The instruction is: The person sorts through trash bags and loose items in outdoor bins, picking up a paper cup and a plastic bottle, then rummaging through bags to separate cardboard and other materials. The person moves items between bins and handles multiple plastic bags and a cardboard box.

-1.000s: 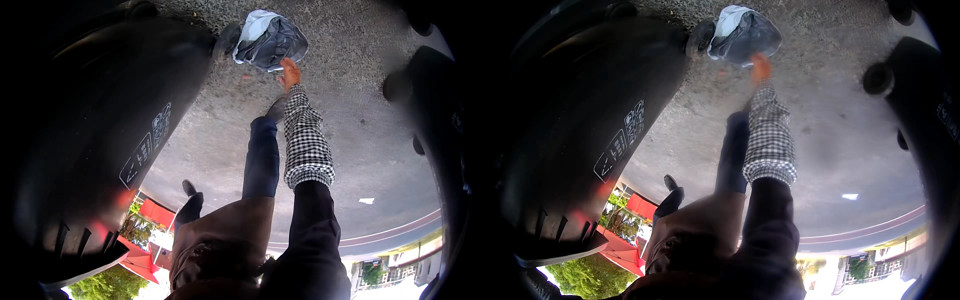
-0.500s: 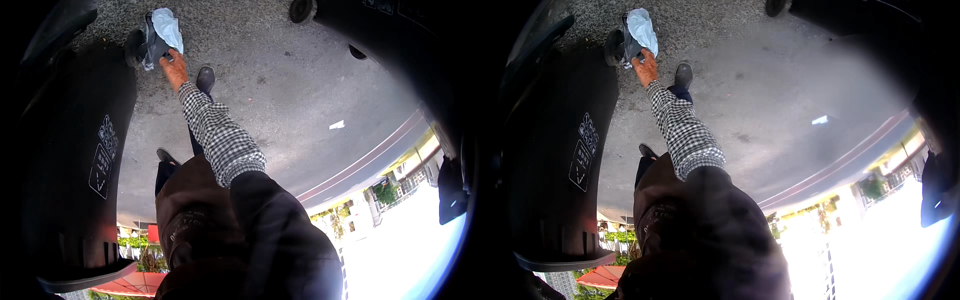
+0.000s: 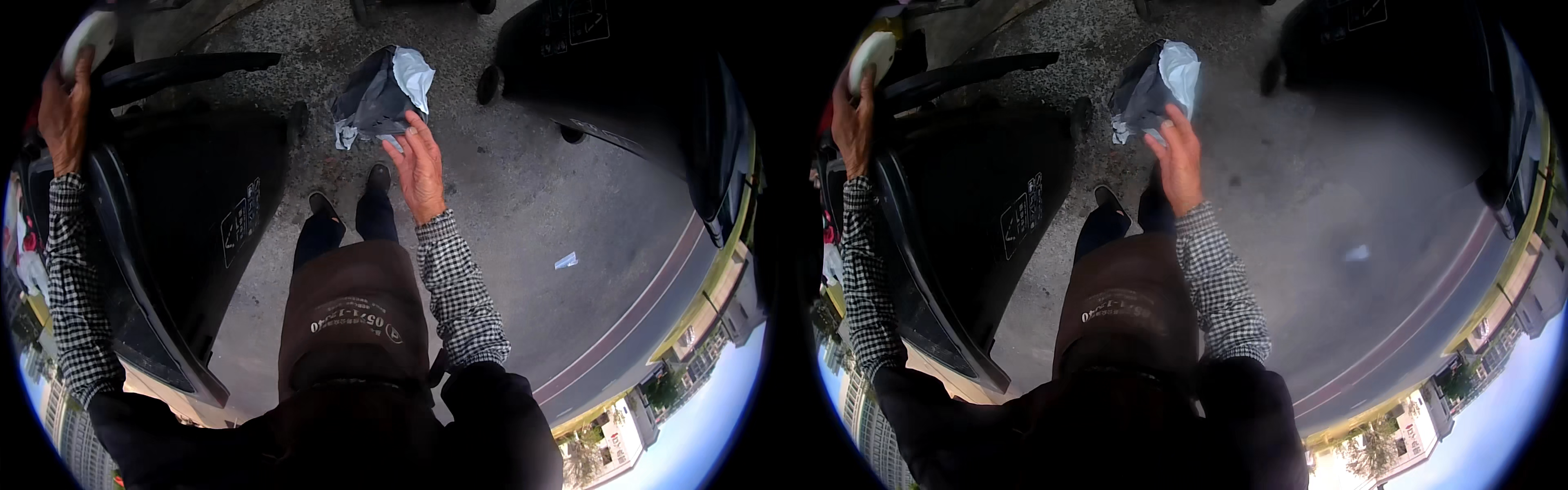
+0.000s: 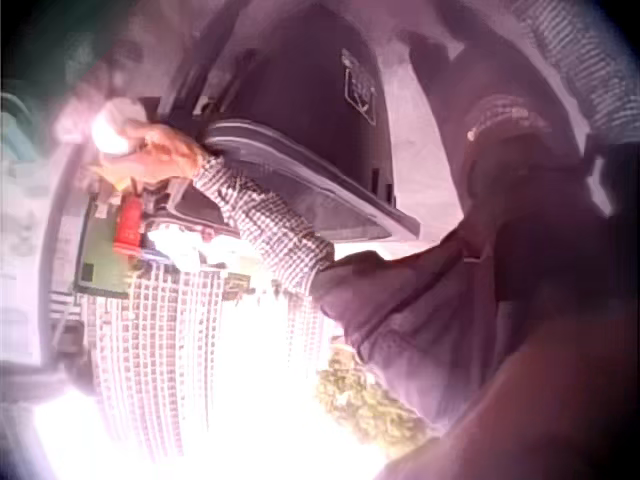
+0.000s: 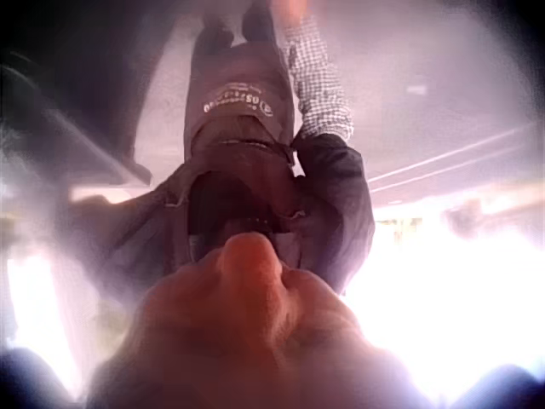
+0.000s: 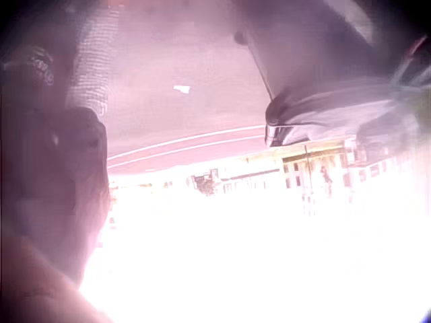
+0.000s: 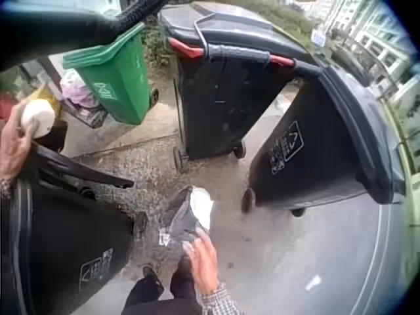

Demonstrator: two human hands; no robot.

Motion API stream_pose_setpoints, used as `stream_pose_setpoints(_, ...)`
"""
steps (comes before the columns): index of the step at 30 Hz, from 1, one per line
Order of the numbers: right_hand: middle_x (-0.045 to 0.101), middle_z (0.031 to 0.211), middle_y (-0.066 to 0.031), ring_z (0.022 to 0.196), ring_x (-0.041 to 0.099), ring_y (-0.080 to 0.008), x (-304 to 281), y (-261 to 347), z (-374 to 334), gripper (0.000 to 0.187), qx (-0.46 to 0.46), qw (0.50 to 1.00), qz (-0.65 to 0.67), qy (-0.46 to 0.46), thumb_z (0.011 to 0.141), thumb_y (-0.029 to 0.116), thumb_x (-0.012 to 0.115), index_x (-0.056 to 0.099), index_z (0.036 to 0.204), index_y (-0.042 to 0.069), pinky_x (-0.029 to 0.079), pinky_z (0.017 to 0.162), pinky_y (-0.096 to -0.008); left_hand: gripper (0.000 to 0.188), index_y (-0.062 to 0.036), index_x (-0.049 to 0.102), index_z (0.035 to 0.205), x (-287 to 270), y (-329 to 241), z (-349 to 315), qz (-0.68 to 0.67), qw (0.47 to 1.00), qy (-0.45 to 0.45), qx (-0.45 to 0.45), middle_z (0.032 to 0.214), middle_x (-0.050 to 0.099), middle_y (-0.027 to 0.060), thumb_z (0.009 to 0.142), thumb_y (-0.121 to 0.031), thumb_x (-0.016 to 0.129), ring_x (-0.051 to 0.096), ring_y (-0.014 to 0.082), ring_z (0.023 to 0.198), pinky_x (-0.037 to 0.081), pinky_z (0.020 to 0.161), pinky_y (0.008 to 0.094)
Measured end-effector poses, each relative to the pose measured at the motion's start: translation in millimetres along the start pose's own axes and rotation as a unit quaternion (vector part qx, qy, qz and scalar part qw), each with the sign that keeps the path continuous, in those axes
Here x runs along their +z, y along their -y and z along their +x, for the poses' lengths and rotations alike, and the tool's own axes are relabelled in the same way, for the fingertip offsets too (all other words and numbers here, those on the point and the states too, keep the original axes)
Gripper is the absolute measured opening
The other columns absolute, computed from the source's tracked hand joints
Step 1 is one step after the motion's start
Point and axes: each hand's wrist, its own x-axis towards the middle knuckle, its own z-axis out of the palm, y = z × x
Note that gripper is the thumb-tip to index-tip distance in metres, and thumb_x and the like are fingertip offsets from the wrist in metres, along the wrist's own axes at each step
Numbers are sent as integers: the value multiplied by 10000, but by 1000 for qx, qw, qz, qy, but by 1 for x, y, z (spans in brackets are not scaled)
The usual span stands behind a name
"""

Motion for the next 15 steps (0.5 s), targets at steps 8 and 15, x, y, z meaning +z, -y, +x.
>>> stream_pose_setpoints(8, 410, 1516, -125, 1406, 413, -299, 80, 116, -33, 574, -89, 987, -13, 136, 1058, 283, 545, 386, 1525, -10, 358, 1194, -485, 397, 11, 560, 1294, -4, -100, -15, -290, 932, -200, -86, 1106, 681, 133, 941, -107, 699, 662, 207, 1011, 531, 876, 321)
stream_pose_setpoints(15, 390, 1541, -157, 1423, 375, -352, 201, 181, -67, 647, -155, 941, 40, 298, 1033, 286, 566, 340, 1542, -44, 254, 1242, -528, 433, 0, 515, 1350, -107, -62, -63, -412, 868, -217, -169, 1203, 646, 95, 979, -138, 688, 635, 175, 1115, 536, 925, 308)
